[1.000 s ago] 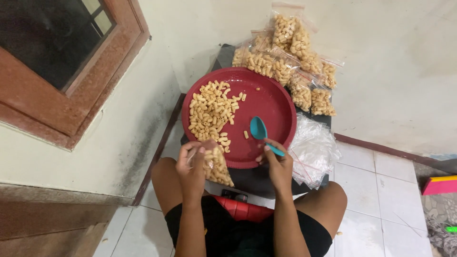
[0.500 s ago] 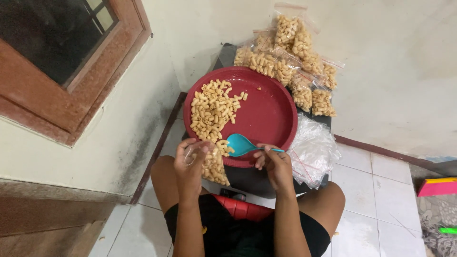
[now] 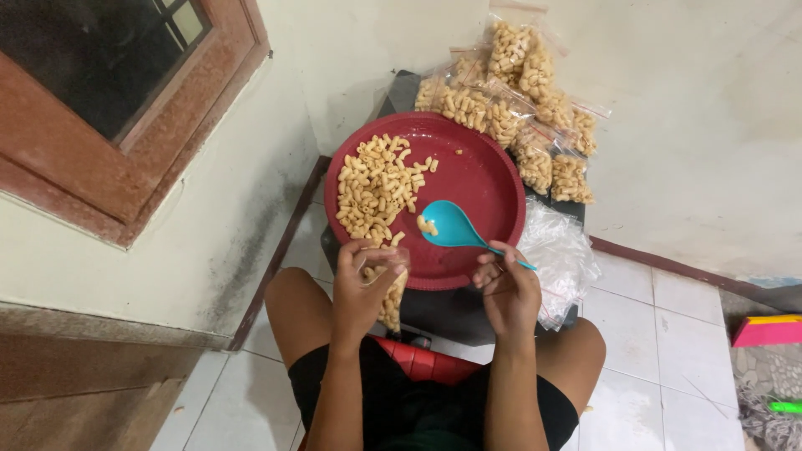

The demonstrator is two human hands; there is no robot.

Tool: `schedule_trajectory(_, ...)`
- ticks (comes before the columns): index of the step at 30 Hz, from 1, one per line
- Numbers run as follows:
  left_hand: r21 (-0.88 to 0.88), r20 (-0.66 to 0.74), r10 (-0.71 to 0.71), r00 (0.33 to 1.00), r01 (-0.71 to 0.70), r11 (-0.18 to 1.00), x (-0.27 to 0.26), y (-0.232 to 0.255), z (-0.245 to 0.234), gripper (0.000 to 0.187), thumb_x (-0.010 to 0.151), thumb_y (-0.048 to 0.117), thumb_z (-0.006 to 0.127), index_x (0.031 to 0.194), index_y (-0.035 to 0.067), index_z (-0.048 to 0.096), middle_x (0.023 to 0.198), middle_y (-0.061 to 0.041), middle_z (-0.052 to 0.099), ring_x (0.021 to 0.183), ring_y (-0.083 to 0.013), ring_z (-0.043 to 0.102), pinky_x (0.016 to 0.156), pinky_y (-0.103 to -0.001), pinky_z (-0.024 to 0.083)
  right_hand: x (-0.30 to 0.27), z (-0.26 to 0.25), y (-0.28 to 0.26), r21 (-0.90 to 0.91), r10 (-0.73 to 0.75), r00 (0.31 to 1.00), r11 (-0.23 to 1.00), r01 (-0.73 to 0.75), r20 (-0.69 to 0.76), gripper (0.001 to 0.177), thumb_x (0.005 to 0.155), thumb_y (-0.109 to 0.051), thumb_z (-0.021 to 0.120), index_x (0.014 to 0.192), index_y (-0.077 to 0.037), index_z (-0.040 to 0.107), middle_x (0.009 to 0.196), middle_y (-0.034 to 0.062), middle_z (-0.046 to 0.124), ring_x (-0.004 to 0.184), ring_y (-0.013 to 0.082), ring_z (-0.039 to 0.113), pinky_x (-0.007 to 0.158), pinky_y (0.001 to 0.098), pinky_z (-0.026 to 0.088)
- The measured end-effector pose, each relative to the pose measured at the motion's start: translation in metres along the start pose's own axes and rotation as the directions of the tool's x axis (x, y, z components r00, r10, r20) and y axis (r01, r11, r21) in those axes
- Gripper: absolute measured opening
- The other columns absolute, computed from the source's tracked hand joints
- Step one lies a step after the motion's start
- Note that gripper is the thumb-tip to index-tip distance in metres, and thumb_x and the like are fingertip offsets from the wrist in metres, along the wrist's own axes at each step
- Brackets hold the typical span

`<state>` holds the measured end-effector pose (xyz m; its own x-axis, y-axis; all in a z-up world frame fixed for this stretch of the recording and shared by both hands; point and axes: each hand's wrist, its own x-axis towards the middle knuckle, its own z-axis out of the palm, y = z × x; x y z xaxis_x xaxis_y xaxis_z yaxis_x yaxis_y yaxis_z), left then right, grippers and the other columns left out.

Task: Manually scooping snacks from a large tray into small plastic bags for individual sale.

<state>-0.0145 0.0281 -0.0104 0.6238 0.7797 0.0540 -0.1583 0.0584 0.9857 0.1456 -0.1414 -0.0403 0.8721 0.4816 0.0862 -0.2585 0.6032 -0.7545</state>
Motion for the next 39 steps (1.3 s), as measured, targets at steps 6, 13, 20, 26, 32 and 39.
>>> schedule_trajectory(6,0.226,0.056,-0.07,0.996,0.056,0.973,-0.008,0.01,0.019,0.072,0.068,0.018,0.089,0.126,0.008,0.048,0.102,-0.009,0.077,0.095,-0.0231,0.073,0.088,-0.037,0.053,-0.016,0.006,-0.012,0.033,-0.161,0.971,0.987,0.158,0.174,0.035,0.093,-0.014,0.053,0.11,0.016,0.057,0.079,0.0327,0.062,0.057,0.0366,0.067,0.052,0.0376,0.057)
schedule_trajectory(13,0.286,0.095,-0.144,0.985,0.111,0.952,-0.01,0.014,0.027,0.08,0.063,0.024,0.091,0.129,0.011,0.046,0.108,-0.01,0.075,0.104,-0.0295,0.07,0.093,-0.042,0.05,-0.023,0.018,-0.011,-0.096,-0.239,0.889,0.95,0.298,0.391,0.031,0.084,-0.008,0.058,0.096,0.02,0.059,0.069,0.0349,0.061,0.052,0.0389,0.066,0.048,0.0399,0.053)
schedule_trajectory(20,0.282,0.092,-0.01,0.996,-0.017,0.959,-0.011,0.012,0.027,0.044,0.079,0.022,0.081,0.116,0.009,0.06,0.102,-0.009,0.077,0.101,-0.0294,0.071,0.088,-0.043,0.052,-0.02,0.026,-0.013,-0.168,-0.385,0.87,0.878,0.448,0.31,0.026,0.092,-0.006,0.052,0.105,0.016,0.056,0.088,0.0379,0.063,0.067,0.0405,0.07,0.06,0.0421,0.056)
schedule_trajectory(26,0.123,0.212,-0.036,0.977,0.01,0.992,-0.013,0.011,0.028,0.057,0.074,0.017,0.085,0.121,0.007,0.055,0.103,-0.013,0.075,0.096,-0.0261,0.072,0.086,-0.039,0.054,-0.034,0.068,-0.038,-0.534,-0.319,0.84,0.66,0.529,0.438,0.006,0.083,0.001,0.068,0.083,0.002,0.062,0.095,0.0248,0.074,0.083,0.036,0.07,0.073,0.0422,0.051)
schedule_trajectory(32,-0.157,0.329,-0.011,0.944,0.066,0.985,-0.015,-0.007,0.034,0.065,0.073,0.014,0.087,0.125,0.002,0.049,0.099,-0.015,0.071,0.091,-0.0211,0.069,0.084,-0.035,0.054,-0.036,0.078,-0.043,-0.622,-0.28,0.775,0.471,0.625,0.566,0.02,0.078,-0.001,0.076,0.071,-0.006,0.059,0.082,0.0154,0.074,0.066,0.0347,0.061,0.061,0.0414,0.046)
schedule_trajectory(39,-0.216,0.382,0.179,0.906,-0.101,0.971,-0.023,-0.007,0.041,0.104,0.058,0.036,0.096,0.137,0.001,0.037,0.12,-0.02,0.064,0.113,-0.0263,0.061,0.101,-0.039,0.044,-0.038,0.066,-0.046,-0.637,-0.403,0.775,0.443,0.631,0.487,0.023,0.078,0.002,0.074,0.067,-0.006,0.056,0.075,0.0146,0.073,0.061,0.0318,0.061,0.061,0.0402,0.048)
